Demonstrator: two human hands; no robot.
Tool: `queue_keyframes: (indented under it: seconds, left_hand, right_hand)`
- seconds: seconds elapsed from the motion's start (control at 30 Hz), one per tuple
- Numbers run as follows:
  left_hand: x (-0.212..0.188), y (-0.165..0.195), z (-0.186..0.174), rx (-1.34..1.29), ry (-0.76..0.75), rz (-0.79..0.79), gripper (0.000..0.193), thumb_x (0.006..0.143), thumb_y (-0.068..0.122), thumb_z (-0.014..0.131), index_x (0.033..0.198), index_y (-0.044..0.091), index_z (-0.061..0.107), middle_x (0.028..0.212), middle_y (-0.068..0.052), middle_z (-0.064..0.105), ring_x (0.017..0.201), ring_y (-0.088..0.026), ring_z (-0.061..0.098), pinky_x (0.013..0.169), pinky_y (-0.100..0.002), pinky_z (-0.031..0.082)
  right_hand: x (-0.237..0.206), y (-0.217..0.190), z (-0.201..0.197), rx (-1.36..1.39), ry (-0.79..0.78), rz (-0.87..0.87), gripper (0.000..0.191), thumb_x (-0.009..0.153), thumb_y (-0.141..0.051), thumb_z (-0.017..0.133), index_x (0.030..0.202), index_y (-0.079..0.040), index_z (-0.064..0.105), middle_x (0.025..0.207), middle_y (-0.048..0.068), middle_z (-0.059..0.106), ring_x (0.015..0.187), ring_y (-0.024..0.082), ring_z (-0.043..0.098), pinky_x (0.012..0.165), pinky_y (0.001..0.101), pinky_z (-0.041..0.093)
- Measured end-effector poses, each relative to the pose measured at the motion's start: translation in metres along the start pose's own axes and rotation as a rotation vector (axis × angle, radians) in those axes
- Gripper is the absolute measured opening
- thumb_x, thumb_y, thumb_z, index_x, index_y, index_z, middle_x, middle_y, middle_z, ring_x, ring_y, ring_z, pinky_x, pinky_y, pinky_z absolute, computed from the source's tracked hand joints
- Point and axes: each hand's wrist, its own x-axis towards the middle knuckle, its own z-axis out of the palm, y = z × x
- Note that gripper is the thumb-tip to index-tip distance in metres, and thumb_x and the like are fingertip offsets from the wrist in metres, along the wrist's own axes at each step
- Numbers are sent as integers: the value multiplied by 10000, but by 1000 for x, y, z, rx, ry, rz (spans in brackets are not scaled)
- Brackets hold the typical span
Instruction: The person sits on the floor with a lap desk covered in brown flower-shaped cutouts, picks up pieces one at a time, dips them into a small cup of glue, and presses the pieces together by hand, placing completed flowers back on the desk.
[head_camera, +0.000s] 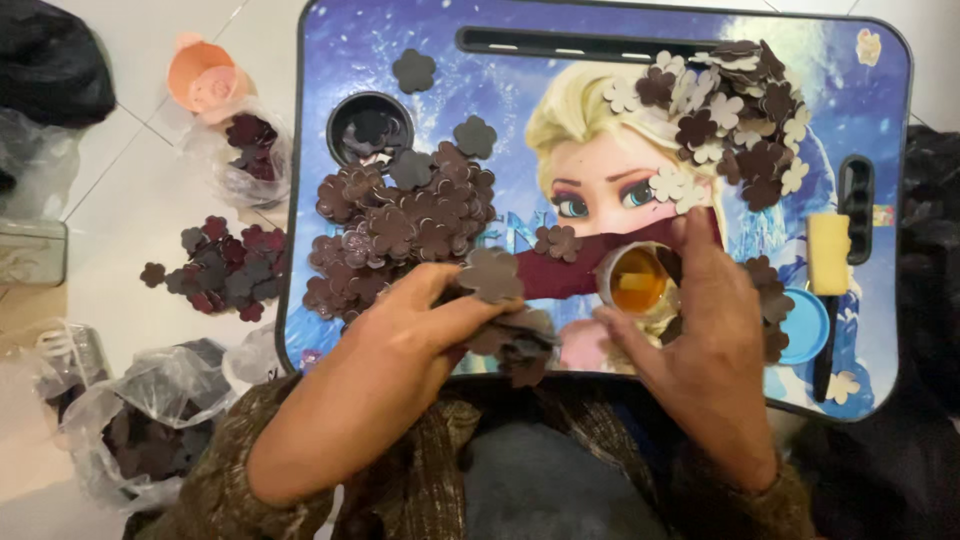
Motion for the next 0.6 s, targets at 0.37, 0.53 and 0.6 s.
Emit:
queue_keyframes:
  seconds: [0.37, 0.53, 0.6]
  left_hand:
    - [-19, -5, -6, -96, 17, -35, 564, 751, -133, 614, 1262, 95, 689, 1227, -165, 646, 1149, -365, 642, 944, -396, 515]
    - [-14, -1, -4, -102, -13, -69, 500, 805, -116, 627, 1253, 97, 693, 1200, -171, 643, 1123, -364, 639, 931, -392, 512]
    - [-9, 1, -1, -93, -8, -57, 504, 802, -108, 629, 1260, 94, 690, 1192, -175, 640, 1114, -367, 636, 923, -399, 510]
  right_hand:
    - [100, 15, 49, 272, -731, -287, 927, 744, -60, 765, 1569, -117, 348, 955, 124, 673, 837, 262, 671, 747, 378, 568]
    - [106, 34, 56, 200, -774, -276, 820, 831, -99, 750, 1560, -194, 387, 941, 113, 698, 837, 264, 679, 731, 400, 568]
    - [111, 41, 56, 215, -729, -239, 801, 844, -138, 751, 1558, -188, 390, 984, 116, 718, 876, 269, 688, 769, 402, 568]
